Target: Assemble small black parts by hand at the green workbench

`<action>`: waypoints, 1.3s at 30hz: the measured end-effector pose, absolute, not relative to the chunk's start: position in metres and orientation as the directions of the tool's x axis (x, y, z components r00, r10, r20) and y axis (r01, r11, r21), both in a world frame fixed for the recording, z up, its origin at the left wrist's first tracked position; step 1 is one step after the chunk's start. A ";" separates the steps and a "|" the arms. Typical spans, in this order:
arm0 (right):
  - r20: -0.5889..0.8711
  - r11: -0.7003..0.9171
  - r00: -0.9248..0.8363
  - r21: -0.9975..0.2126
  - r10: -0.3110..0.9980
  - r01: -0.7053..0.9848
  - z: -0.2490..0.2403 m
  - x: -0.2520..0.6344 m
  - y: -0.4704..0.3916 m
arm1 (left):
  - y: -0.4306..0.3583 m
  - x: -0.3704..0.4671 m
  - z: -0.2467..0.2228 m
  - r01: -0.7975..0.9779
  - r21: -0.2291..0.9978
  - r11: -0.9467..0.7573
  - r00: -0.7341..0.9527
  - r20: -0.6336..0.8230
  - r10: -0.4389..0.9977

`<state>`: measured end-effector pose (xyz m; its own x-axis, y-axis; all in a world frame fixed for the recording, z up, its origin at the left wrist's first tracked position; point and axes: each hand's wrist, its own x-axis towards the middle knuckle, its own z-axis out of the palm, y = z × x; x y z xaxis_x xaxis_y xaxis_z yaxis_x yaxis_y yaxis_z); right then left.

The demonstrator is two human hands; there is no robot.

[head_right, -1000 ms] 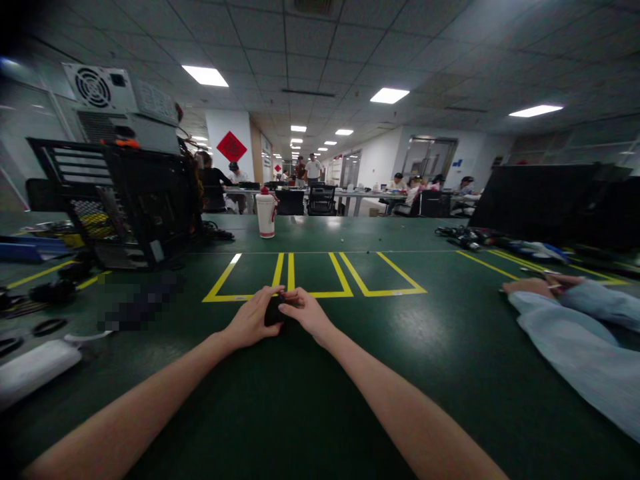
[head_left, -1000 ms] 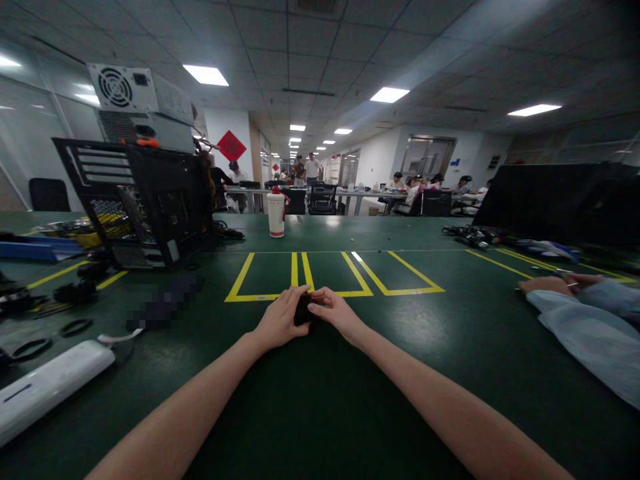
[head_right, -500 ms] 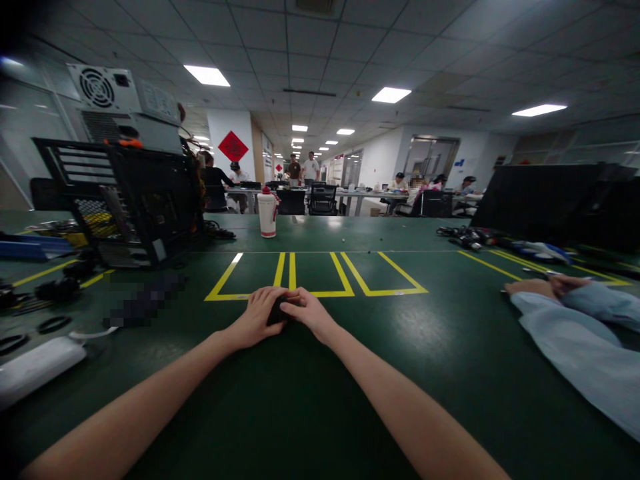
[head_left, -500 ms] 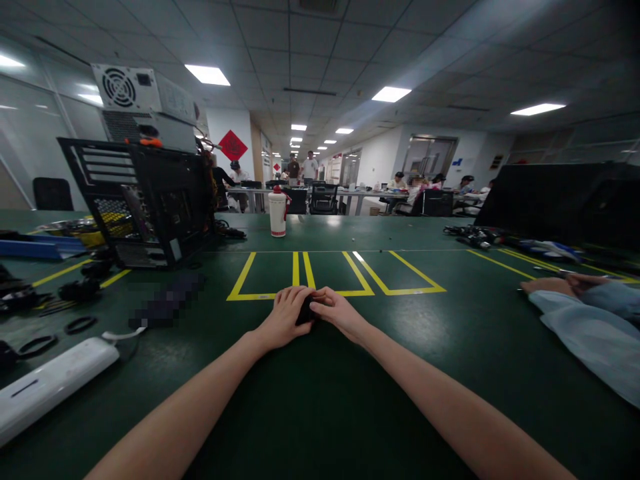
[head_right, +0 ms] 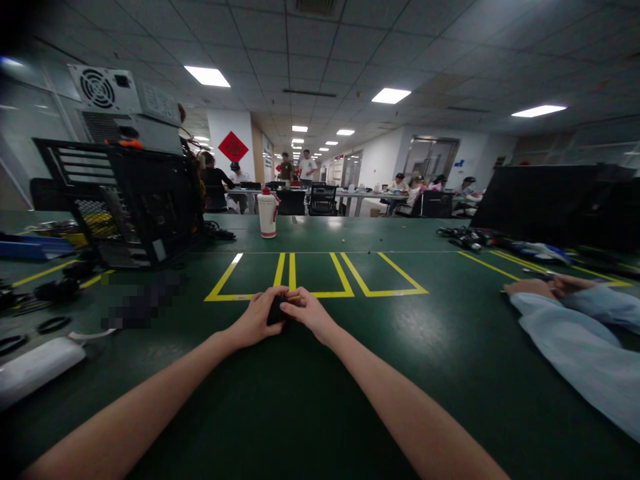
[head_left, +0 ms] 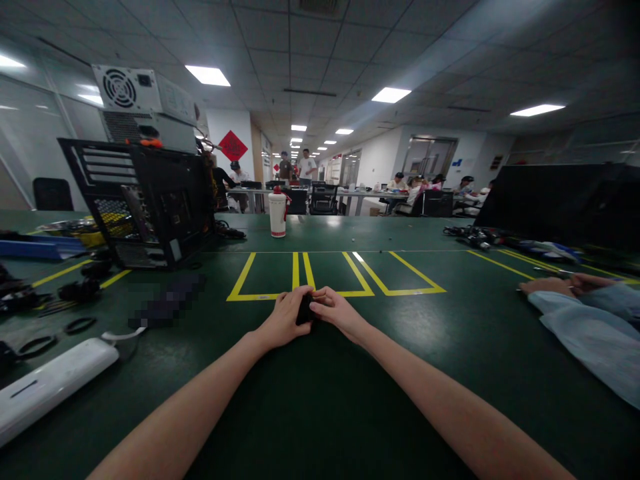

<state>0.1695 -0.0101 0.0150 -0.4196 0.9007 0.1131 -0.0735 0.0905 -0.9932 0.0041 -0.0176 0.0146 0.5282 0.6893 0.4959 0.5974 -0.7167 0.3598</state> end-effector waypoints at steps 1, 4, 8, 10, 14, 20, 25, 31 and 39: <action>0.109 0.086 -0.405 -0.994 0.908 -0.073 0.014 0.169 -0.010 | -0.017 0.004 0.014 0.598 0.359 -0.716 0.527 0.497 0.689; 0.071 0.048 -0.389 -0.997 0.918 -0.068 0.014 0.167 -0.008 | -0.018 0.005 0.015 0.597 0.353 -0.721 0.534 0.496 0.685; 0.072 0.051 -0.402 -0.997 0.913 -0.063 0.017 0.168 -0.009 | -0.022 0.005 0.019 0.596 0.342 -0.727 0.550 0.486 0.679; 0.117 0.094 -0.405 -0.993 0.907 -0.077 0.018 0.168 -0.011 | -0.022 0.005 0.020 0.597 0.348 -0.723 0.550 0.478 0.685; 0.107 0.085 -0.402 -0.994 0.909 -0.071 0.018 0.169 -0.015 | -0.023 0.005 0.021 0.593 0.364 -0.718 0.546 0.474 0.691; 0.043 0.029 -0.389 -0.999 0.920 -0.042 0.018 0.170 -0.010 | -0.023 0.004 0.022 0.595 0.357 -0.720 0.552 0.470 0.689; 0.033 0.010 -0.404 -0.998 0.914 -0.059 0.021 0.168 -0.012 | -0.022 0.004 0.020 0.590 0.351 -0.727 0.551 0.483 0.681; 0.049 0.029 -0.381 -0.998 0.923 -0.057 0.015 0.166 -0.009 | -0.022 0.005 0.020 0.583 0.353 -0.732 0.551 0.490 0.676; 0.007 0.009 -0.403 -1.000 0.915 0.004 0.021 0.169 -0.010 | -0.022 0.004 0.020 0.584 0.365 -0.725 0.550 0.478 0.684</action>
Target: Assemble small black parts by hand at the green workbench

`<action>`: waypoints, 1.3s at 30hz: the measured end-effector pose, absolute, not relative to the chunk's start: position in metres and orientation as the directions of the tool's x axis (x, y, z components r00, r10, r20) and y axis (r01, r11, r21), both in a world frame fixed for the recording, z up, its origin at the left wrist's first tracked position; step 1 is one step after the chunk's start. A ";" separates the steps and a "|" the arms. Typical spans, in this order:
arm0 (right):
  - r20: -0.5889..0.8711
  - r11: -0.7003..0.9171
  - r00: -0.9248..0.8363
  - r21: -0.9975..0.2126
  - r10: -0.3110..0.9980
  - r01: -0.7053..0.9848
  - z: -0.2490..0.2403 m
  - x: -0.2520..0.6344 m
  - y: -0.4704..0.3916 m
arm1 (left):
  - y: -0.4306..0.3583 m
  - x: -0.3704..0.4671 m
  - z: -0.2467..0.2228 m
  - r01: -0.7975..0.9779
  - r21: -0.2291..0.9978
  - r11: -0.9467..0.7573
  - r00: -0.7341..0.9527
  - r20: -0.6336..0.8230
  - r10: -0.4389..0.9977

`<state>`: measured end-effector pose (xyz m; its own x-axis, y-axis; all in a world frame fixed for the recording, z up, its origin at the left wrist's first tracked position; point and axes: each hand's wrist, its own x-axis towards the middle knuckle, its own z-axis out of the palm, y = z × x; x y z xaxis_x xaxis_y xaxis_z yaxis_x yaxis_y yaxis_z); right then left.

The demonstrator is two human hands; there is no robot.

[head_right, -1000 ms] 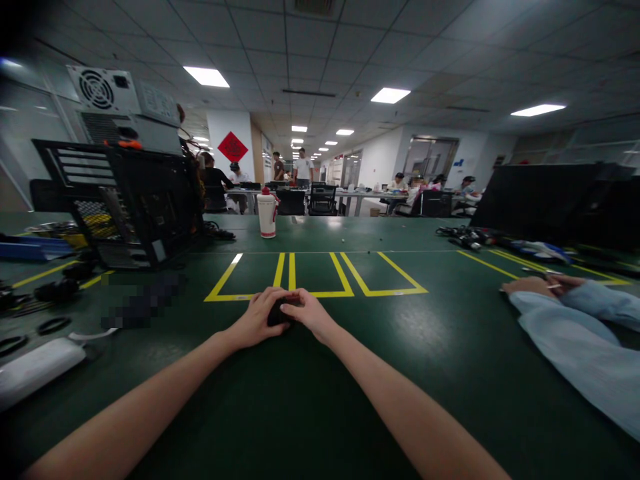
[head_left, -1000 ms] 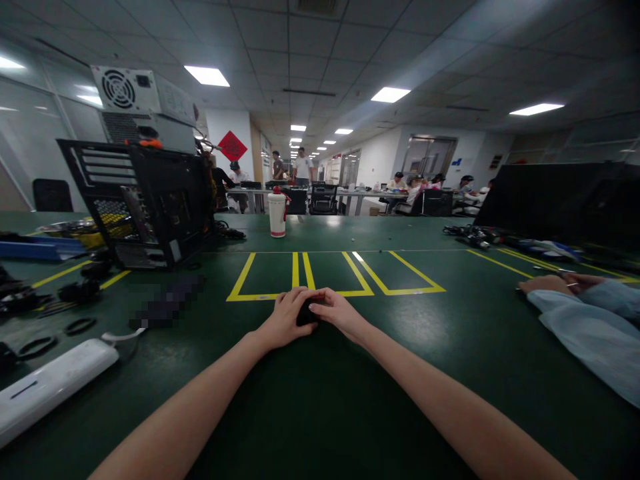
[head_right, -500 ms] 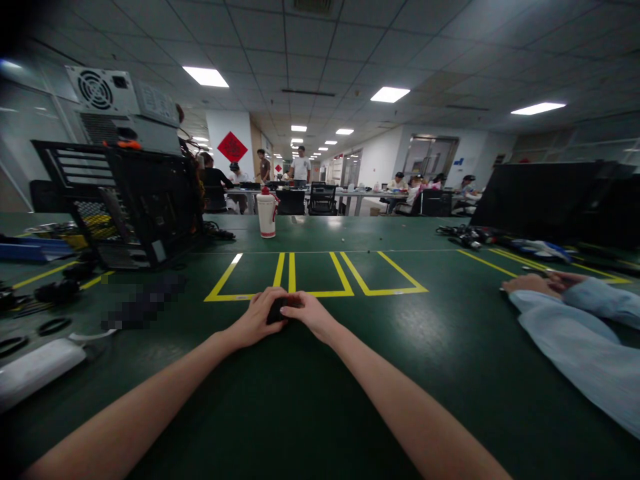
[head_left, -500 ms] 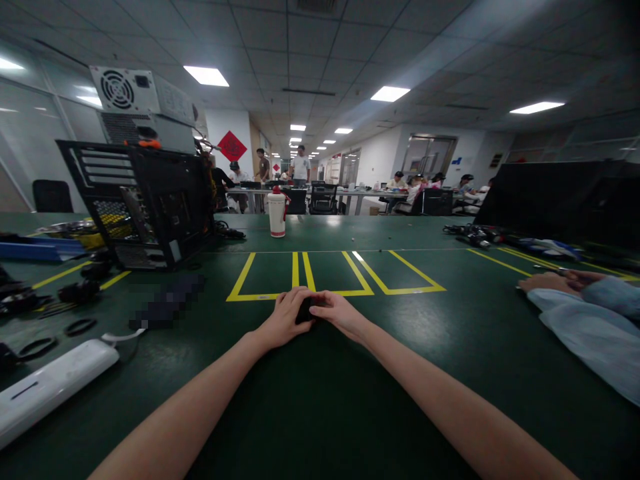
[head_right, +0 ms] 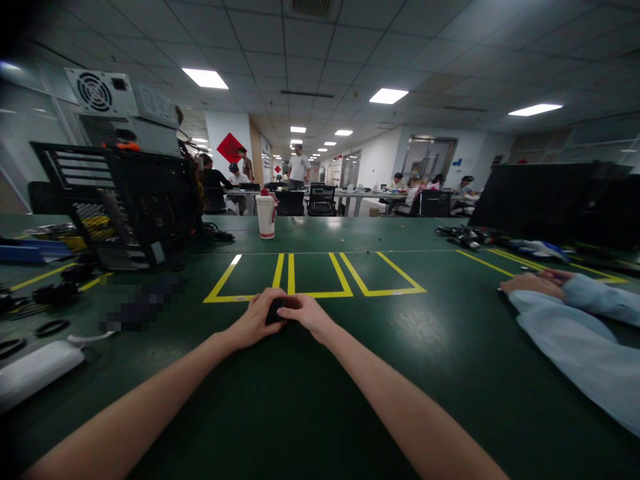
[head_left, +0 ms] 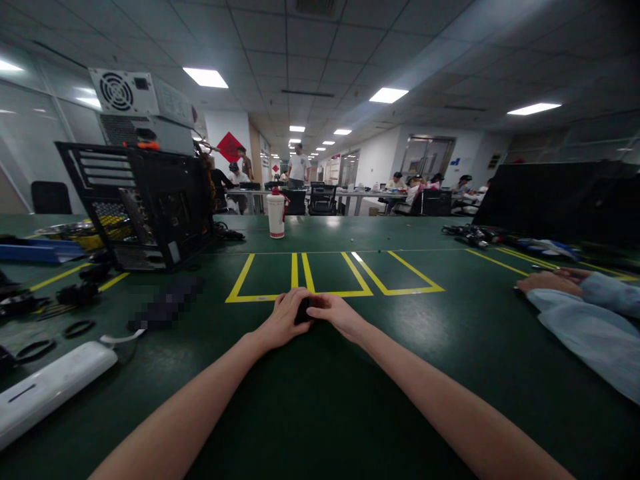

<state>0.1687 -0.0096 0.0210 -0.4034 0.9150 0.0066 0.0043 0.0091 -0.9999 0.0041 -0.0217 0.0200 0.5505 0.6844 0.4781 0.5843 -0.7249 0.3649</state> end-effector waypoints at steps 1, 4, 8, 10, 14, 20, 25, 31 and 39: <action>0.006 0.010 -0.403 -1.000 0.915 0.008 0.022 0.168 -0.011 | -0.022 0.004 0.020 0.585 0.364 -0.724 0.551 0.477 0.685; 0.023 0.029 -0.376 -1.000 0.926 0.010 0.026 0.167 -0.015 | -0.022 0.004 0.019 0.586 0.358 -0.727 0.554 0.477 0.682; -0.004 -0.010 -0.396 -1.000 0.918 -0.014 0.027 0.168 -0.015 | -0.022 0.004 0.019 0.586 0.351 -0.730 0.558 0.479 0.678; -0.019 -0.030 -0.367 -0.999 0.930 -0.025 0.027 0.168 -0.013 | -0.023 0.004 0.020 0.585 0.354 -0.730 0.559 0.476 0.679; -0.034 -0.054 -0.404 -0.998 0.914 -0.039 0.026 0.169 -0.012 | -0.023 0.004 0.021 0.590 0.356 -0.724 0.554 0.474 0.685; -0.014 -0.034 -0.462 -0.999 0.887 -0.034 0.025 0.172 -0.012 | -0.018 0.004 0.014 0.586 0.370 -0.721 0.541 0.484 0.688; -0.029 -0.084 -0.473 -0.992 0.880 -0.096 0.026 0.171 -0.011 | -0.016 0.005 0.011 0.598 0.364 -0.714 0.525 0.496 0.692; -0.020 -0.073 -0.398 -0.991 0.917 -0.116 0.021 0.168 -0.007 | -0.017 0.004 0.012 0.590 0.357 -0.725 0.532 0.504 0.681; -0.021 -0.060 -0.414 -0.995 0.910 -0.081 0.026 0.169 -0.010 | -0.019 0.004 0.014 0.588 0.361 -0.723 0.532 0.501 0.683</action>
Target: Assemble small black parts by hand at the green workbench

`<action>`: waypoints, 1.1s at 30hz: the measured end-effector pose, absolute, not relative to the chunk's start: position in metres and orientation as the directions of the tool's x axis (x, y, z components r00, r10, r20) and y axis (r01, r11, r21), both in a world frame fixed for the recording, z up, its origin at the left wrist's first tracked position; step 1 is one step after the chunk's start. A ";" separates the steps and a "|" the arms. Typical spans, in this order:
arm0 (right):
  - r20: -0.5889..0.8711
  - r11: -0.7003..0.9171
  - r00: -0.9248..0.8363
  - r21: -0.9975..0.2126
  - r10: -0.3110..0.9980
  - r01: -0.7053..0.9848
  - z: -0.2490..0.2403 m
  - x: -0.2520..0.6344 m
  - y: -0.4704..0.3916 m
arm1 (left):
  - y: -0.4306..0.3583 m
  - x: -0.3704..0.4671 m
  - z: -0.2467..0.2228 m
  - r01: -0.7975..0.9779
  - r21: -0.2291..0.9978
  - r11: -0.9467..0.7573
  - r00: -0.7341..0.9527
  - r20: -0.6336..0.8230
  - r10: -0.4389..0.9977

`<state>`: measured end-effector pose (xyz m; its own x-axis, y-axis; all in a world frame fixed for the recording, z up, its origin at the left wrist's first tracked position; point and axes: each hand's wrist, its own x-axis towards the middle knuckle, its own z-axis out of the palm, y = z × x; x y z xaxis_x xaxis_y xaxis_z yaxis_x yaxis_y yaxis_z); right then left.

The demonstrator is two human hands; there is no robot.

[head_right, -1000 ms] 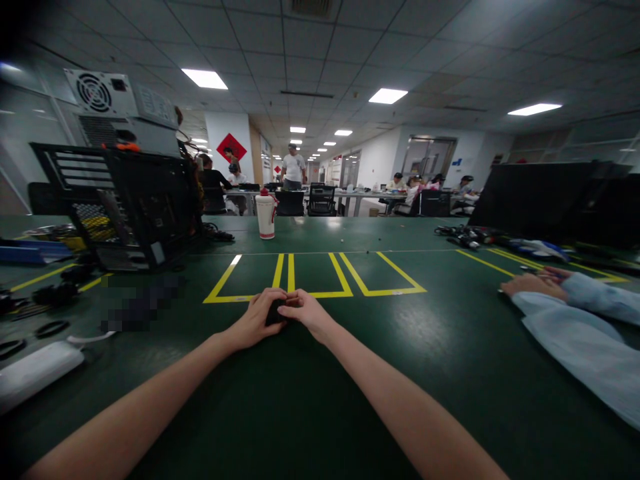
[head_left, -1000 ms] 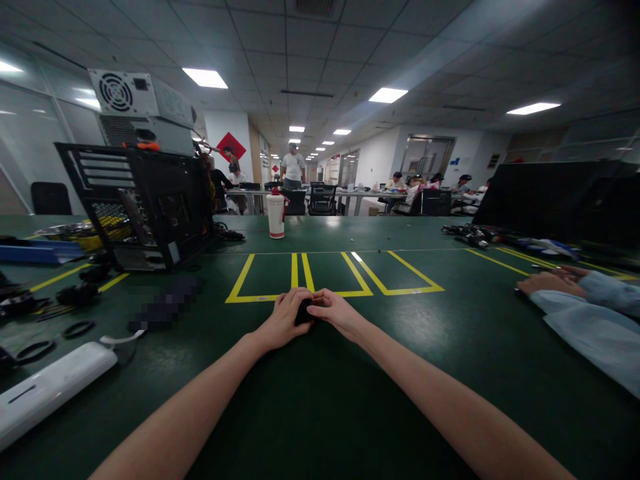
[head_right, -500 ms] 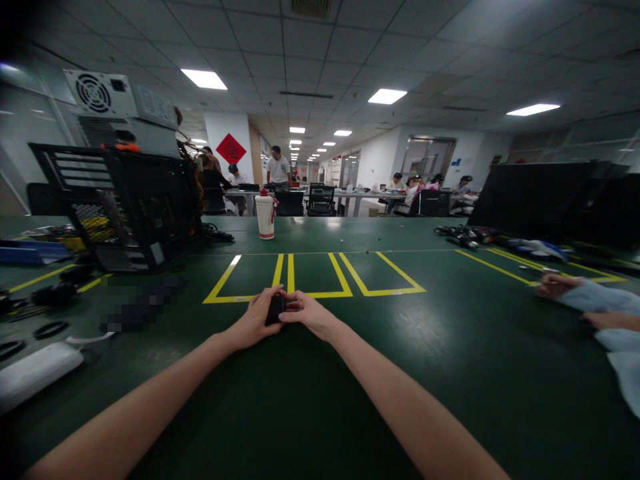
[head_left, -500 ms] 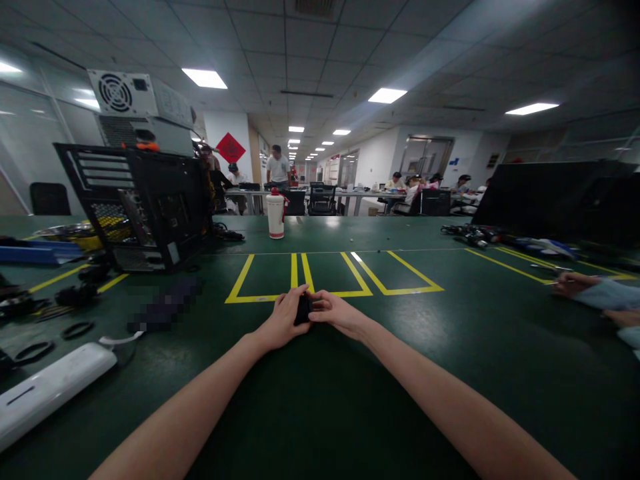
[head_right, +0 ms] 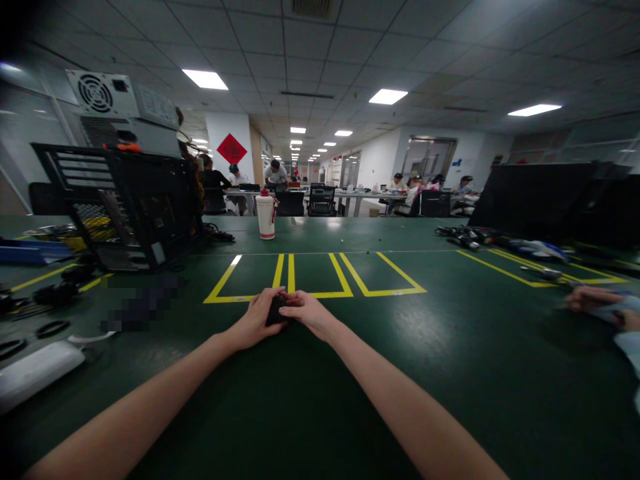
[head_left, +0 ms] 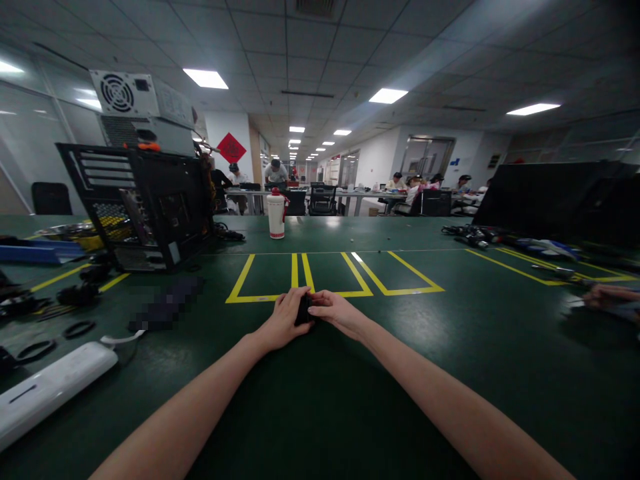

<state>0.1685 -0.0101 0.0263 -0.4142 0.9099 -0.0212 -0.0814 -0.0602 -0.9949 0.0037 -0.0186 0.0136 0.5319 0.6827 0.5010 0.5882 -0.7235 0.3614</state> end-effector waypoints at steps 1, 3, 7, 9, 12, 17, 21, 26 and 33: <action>-0.028 -0.068 -0.410 -0.994 0.911 -0.082 0.027 0.168 -0.012 | -0.019 0.004 0.014 0.588 0.362 -0.723 0.532 0.500 0.683; -0.034 -0.076 -0.394 -0.993 0.918 -0.091 0.029 0.167 -0.014 | -0.021 0.004 0.015 0.586 0.366 -0.723 0.535 0.495 0.684; -0.041 -0.088 -0.398 -0.991 0.916 -0.101 0.026 0.167 -0.012 | -0.021 0.003 0.015 0.579 0.363 -0.730 0.548 0.490 0.678; -0.027 -0.071 -0.384 -0.992 0.923 -0.101 0.024 0.168 -0.009 | -0.019 0.003 0.014 0.578 0.361 -0.732 0.547 0.494 0.676; 0.007 -0.022 -0.375 -0.997 0.927 -0.073 0.021 0.169 -0.006 | -0.018 0.004 0.012 0.581 0.364 -0.728 0.538 0.499 0.679; -0.016 -0.029 -0.408 -0.999 0.913 -0.026 0.024 0.169 -0.010 | -0.019 0.004 0.013 0.577 0.371 -0.728 0.538 0.498 0.680; -0.047 -0.064 -0.416 -0.998 0.908 -0.028 0.025 0.169 -0.012 | -0.019 0.004 0.013 0.561 0.382 -0.735 0.547 0.496 0.675; 0.010 -0.014 -0.379 -0.998 0.925 -0.062 0.022 0.169 -0.006 | -0.014 0.004 0.008 0.578 0.399 -0.712 0.513 0.501 0.697; 0.014 -0.012 -0.461 -0.998 0.887 -0.054 0.020 0.176 -0.005 | -0.015 0.003 0.010 0.584 0.405 -0.704 0.520 0.480 0.707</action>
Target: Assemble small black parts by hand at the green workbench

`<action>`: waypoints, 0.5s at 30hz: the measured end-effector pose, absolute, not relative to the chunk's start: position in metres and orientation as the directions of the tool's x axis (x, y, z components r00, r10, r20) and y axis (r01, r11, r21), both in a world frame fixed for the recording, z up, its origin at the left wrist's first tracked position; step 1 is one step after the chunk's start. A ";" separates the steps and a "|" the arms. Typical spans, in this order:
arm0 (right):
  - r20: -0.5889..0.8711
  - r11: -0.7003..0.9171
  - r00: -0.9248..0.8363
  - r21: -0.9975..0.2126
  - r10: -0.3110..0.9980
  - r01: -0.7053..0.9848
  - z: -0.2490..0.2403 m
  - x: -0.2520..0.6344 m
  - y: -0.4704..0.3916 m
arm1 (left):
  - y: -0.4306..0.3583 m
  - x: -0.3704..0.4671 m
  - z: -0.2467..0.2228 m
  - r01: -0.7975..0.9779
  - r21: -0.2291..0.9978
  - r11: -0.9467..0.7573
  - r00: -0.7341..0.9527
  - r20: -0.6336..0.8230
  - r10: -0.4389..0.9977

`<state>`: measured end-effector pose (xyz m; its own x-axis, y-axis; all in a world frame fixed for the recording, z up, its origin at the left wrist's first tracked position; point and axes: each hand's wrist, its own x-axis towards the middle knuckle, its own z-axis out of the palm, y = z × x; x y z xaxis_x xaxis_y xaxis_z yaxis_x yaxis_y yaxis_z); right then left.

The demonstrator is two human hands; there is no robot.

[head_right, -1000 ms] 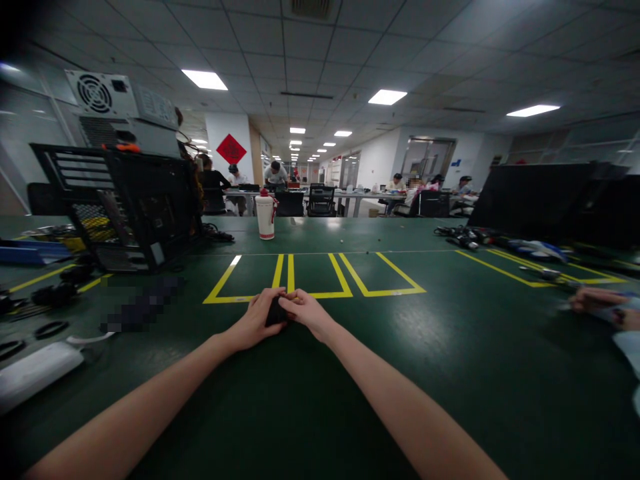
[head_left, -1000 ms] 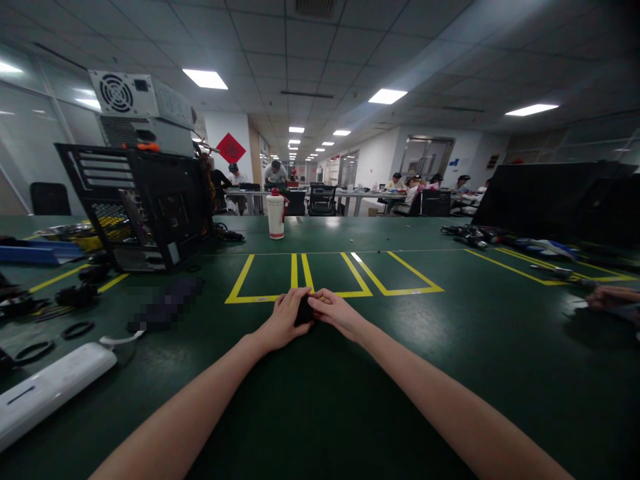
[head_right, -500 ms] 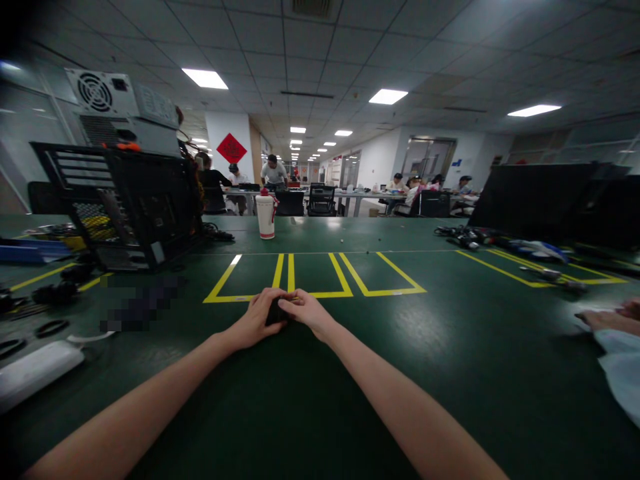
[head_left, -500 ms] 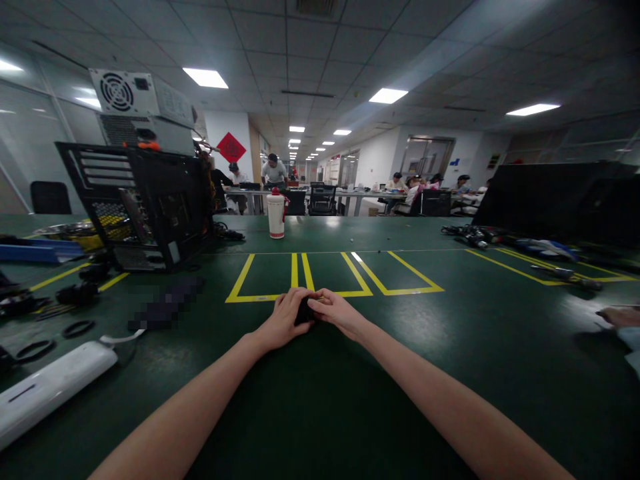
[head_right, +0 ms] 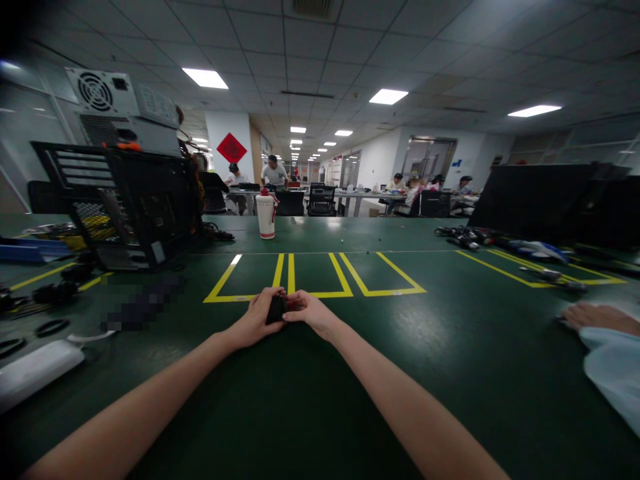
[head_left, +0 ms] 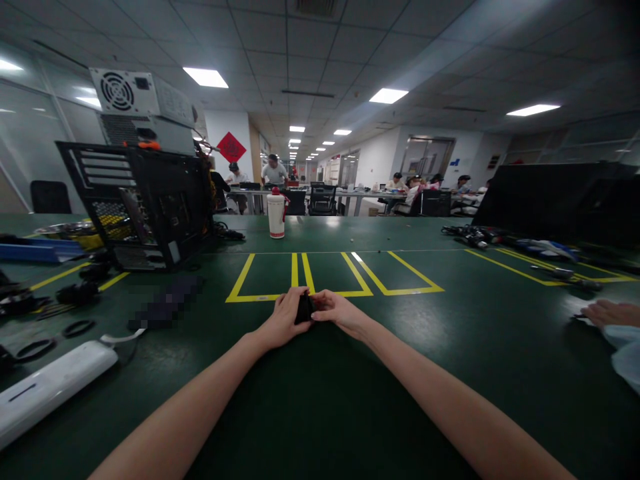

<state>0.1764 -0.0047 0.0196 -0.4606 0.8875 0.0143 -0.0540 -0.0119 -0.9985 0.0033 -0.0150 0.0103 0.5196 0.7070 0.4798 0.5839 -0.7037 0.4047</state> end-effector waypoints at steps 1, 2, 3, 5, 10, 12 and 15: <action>0.014 -0.017 -0.468 -0.998 0.883 -0.063 0.019 0.176 -0.005 | -0.015 0.003 0.011 0.583 0.405 -0.704 0.519 0.481 0.707; 0.012 -0.028 -0.471 -0.997 0.882 -0.078 0.019 0.176 -0.006 | -0.016 0.003 0.011 0.583 0.404 -0.705 0.517 0.485 0.705; 0.007 -0.042 -0.468 -0.995 0.884 -0.094 0.019 0.175 -0.007 | -0.016 0.003 0.012 0.581 0.403 -0.707 0.517 0.489 0.703; -0.012 -0.071 -0.448 -0.991 0.894 -0.116 0.019 0.172 -0.008 | -0.017 0.004 0.012 0.579 0.397 -0.712 0.520 0.494 0.697; -0.054 -0.111 -0.440 -0.988 0.896 -0.105 0.020 0.169 -0.006 | -0.016 0.004 0.010 0.580 0.386 -0.717 0.522 0.500 0.691; -0.056 -0.109 -0.457 -0.990 0.888 -0.090 0.020 0.170 -0.004 | -0.015 0.004 0.010 0.581 0.377 -0.722 0.523 0.507 0.685; -0.051 -0.081 -0.458 -0.996 0.888 -0.046 0.020 0.171 -0.005 | -0.015 0.004 0.010 0.579 0.371 -0.726 0.529 0.506 0.681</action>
